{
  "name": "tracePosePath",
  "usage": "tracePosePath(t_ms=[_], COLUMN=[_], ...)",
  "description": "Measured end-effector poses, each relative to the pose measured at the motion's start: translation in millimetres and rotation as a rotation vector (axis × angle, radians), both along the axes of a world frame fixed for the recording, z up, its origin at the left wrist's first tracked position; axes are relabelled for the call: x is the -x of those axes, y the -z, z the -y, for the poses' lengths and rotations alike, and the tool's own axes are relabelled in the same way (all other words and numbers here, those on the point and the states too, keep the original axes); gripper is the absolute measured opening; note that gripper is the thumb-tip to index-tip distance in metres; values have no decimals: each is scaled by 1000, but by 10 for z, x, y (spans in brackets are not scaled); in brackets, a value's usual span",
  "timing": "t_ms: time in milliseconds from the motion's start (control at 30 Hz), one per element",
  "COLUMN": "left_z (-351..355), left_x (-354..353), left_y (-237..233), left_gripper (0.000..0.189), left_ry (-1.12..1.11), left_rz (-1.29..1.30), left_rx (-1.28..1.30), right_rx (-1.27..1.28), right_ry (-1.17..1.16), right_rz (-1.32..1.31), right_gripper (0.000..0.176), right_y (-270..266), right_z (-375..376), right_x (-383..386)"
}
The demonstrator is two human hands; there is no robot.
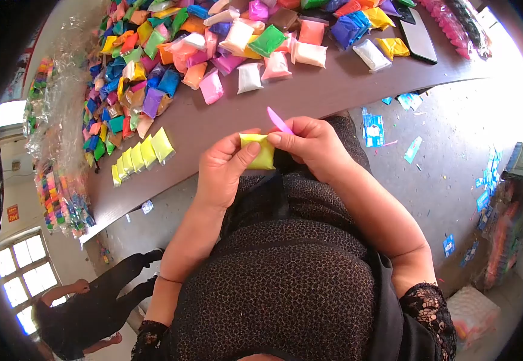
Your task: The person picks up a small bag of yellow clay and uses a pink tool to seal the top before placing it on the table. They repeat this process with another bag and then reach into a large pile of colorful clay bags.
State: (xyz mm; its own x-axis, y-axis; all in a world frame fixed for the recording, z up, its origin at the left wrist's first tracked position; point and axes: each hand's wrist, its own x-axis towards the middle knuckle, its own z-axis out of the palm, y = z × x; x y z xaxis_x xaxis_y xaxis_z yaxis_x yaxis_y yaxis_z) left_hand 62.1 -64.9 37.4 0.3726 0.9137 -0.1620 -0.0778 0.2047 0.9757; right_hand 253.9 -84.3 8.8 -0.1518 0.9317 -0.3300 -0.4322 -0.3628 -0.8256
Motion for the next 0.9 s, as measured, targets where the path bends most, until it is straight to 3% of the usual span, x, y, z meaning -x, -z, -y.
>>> tracePosePath(t_ms=[100, 200, 233, 300, 367, 400, 467, 500, 533, 600, 800, 900], left_z=[22, -3, -9, -16, -11, 3, 50, 77, 113, 182, 173, 187], left_x=[19, 100, 102, 96, 64, 72, 120, 173, 172, 150, 181, 160], left_y=[8, 18, 16, -10, -74, -85, -104, -116, -103, -46, 19, 56], left_gripper=[29, 32, 36, 41, 47, 47, 52, 51, 51, 48, 46, 48], left_ry=[-11, 59, 64, 64, -51, -52, 104, 165, 161, 240, 88, 59], left_rz=[-29, -216, -106, 6, 228, 229, 240, 74, 76, -259, -77, -61], left_rx=[-80, -72, 14, 98, 413, 412, 487, 463, 465, 251, 296, 242], right_rx=[-20, -30, -31, 107, 131, 155, 141, 127, 114, 112, 170, 152], right_ry=[-15, -15, -19, 1, 11, 25, 33, 60, 86, 88, -16, -23], right_rz=[86, 120, 120, -130, -173, -216, -207, -179, -152, -128, -182, -111], right_gripper=[21, 19, 19, 17, 16, 16, 17, 16, 16, 18, 23, 17], right_y=[-44, -76, -97, -130, -64, -37, -27, -33, -46, -62, 113, 51], right_z=[30, 45, 43, 29, 4, -15, -48, -69, -84, -91, 80, 167], right_x=[-8, 14, 14, 16, -9, -24, -32, -33, -28, -3, 81, 151])
